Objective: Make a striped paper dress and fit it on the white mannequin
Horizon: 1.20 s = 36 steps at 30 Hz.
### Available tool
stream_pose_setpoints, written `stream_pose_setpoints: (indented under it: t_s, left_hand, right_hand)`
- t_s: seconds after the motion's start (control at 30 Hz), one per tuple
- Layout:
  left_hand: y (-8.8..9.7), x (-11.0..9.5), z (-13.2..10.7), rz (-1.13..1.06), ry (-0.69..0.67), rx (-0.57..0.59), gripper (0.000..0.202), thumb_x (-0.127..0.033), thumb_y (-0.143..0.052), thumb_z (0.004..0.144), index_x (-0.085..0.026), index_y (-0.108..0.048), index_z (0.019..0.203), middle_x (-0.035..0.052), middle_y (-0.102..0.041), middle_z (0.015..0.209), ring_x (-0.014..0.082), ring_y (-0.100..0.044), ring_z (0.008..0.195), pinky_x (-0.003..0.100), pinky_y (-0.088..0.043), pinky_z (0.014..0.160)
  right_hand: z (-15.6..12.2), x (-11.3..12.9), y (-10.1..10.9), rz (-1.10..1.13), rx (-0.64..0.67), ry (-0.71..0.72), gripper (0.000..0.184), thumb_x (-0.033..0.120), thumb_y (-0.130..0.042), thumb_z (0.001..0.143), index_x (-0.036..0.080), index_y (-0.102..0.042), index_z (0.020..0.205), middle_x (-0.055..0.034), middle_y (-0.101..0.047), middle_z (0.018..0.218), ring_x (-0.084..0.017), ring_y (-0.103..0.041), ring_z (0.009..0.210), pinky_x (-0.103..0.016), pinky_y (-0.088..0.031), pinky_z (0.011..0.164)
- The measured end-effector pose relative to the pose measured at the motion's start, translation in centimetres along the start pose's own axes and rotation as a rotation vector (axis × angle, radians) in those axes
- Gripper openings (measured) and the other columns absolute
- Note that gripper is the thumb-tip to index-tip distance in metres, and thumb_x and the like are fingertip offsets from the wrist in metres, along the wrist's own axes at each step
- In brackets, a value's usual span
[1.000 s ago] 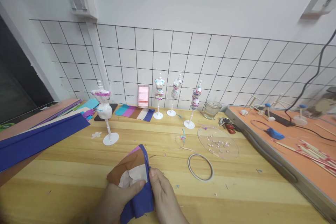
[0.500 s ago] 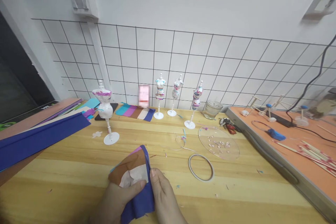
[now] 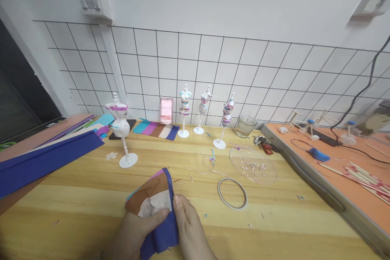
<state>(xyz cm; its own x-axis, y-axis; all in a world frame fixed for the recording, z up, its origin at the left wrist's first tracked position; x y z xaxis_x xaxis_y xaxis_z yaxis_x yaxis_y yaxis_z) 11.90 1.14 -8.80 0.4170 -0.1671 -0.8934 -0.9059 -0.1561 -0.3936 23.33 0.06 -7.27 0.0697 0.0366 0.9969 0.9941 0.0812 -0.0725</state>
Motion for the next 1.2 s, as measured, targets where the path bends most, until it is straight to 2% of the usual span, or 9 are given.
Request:
stream_pose_setpoints:
  t_s: [0.2,0.33,0.47,0.53,0.67,0.83,1.03,1.1,1.2]
  left_hand:
    - [0.1,-0.2,0.2,0.056,-0.065,-0.002,0.063,-0.022,-0.082,0.047,-0.022,-0.06,0.106,0.0086,-0.072,0.096,0.0308,-0.064,0.096,0.038,-0.049,0.086]
    - [0.0,0.1,0.2,0.039,-0.038,0.012,0.063,-0.021,-0.083,0.047,-0.022,-0.059,0.105,0.0088,-0.073,0.094,0.0313,-0.063,0.096,0.04,-0.049,0.086]
    - [-0.2,-1.3,-0.3,-0.005,-0.073,-0.006,0.055,-0.024,-0.083,0.045,-0.022,-0.066,0.097,0.0078,-0.071,0.1,0.0324,-0.059,0.105,0.039,-0.045,0.093]
    - [-0.4,-2.4,-0.5,-0.072,-0.023,0.026,0.048,-0.031,-0.08,0.053,-0.022,-0.067,0.098,0.0072,-0.071,0.102,0.0325,-0.055,0.11,0.04,-0.042,0.096]
    - [-1.3,-3.8,-0.8,-0.323,0.29,0.232,0.047,-0.05,-0.056,0.076,-0.014,-0.067,0.105,0.0123,-0.071,0.101,0.0333,-0.055,0.11,0.046,-0.043,0.094]
    - [-1.0,-5.7,0.0,-0.505,0.245,0.305,0.041,-0.044,-0.046,0.085,-0.019,-0.063,0.112,0.008,-0.068,0.109,0.0285,-0.055,0.111,0.042,-0.04,0.098]
    - [-0.6,-5.3,-0.1,-0.331,0.346,0.285,0.038,-0.041,-0.057,0.078,-0.012,-0.069,0.1,0.0125,-0.07,0.104,0.031,-0.059,0.106,0.041,-0.043,0.095]
    - [-0.6,-5.5,-0.3,-0.212,0.284,0.27,0.035,-0.034,-0.065,0.073,-0.013,-0.069,0.101,0.0125,-0.07,0.105,0.0314,-0.06,0.104,0.041,-0.045,0.093]
    - [-0.6,-5.9,-0.2,-0.094,0.13,0.216,0.046,-0.03,-0.075,0.061,-0.016,-0.067,0.104,0.0115,-0.07,0.104,0.0327,-0.061,0.102,0.043,-0.046,0.091]
  right_hand:
    - [0.1,-0.4,0.2,-0.005,-0.034,-0.013,0.046,0.06,-0.043,0.082,0.018,-0.062,0.082,-0.0037,-0.063,0.078,-0.021,-0.056,0.079,-0.029,-0.043,0.075]
    - [0.1,-0.5,0.2,-0.001,-0.038,-0.003,0.046,0.06,-0.044,0.082,0.018,-0.062,0.081,-0.0035,-0.063,0.076,-0.021,-0.056,0.077,-0.029,-0.043,0.073]
    - [0.2,-0.2,0.4,0.017,-0.038,-0.009,0.046,0.061,-0.044,0.081,0.018,-0.063,0.082,-0.0033,-0.064,0.075,-0.021,-0.057,0.076,-0.03,-0.043,0.073]
    - [0.2,0.1,0.6,0.003,-0.041,-0.006,0.046,0.061,-0.044,0.081,0.019,-0.063,0.082,-0.0034,-0.064,0.076,-0.022,-0.057,0.078,-0.031,-0.043,0.075]
    - [0.2,0.8,1.0,-0.009,0.011,0.004,0.044,0.058,-0.042,0.083,0.019,-0.062,0.081,-0.0034,-0.063,0.078,-0.021,-0.056,0.079,-0.03,-0.042,0.076]
    - [0.1,1.5,1.3,-0.087,0.061,0.007,0.042,0.054,-0.04,0.086,0.018,-0.058,0.074,-0.0025,-0.058,0.074,-0.019,-0.053,0.074,-0.028,-0.042,0.069]
    - [-0.2,2.1,1.3,-0.121,0.13,0.039,0.039,0.05,-0.039,0.089,0.018,-0.057,0.076,-0.0018,-0.057,0.076,-0.018,-0.051,0.074,-0.028,-0.042,0.07]
    - [-0.2,2.1,1.3,-0.113,0.13,0.039,0.038,0.05,-0.04,0.089,0.018,-0.058,0.077,-0.0021,-0.058,0.077,-0.018,-0.053,0.076,-0.028,-0.042,0.071]
    - [-0.2,2.1,1.4,-0.099,0.133,0.032,0.04,0.05,-0.039,0.089,0.018,-0.062,0.081,-0.0039,-0.061,0.081,-0.021,-0.055,0.082,-0.03,-0.042,0.076]
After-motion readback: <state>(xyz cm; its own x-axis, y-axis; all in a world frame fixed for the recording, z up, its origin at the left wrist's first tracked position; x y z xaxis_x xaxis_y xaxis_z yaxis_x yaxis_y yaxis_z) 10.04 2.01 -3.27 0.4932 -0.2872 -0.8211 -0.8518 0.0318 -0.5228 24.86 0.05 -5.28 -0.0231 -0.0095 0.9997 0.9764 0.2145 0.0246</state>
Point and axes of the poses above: each hand's wrist, its own z-axis towards the middle knuckle, its own y-axis out of the back of the hand, x = y × z, the point moved 5 cm from there along z, towards the middle knuckle
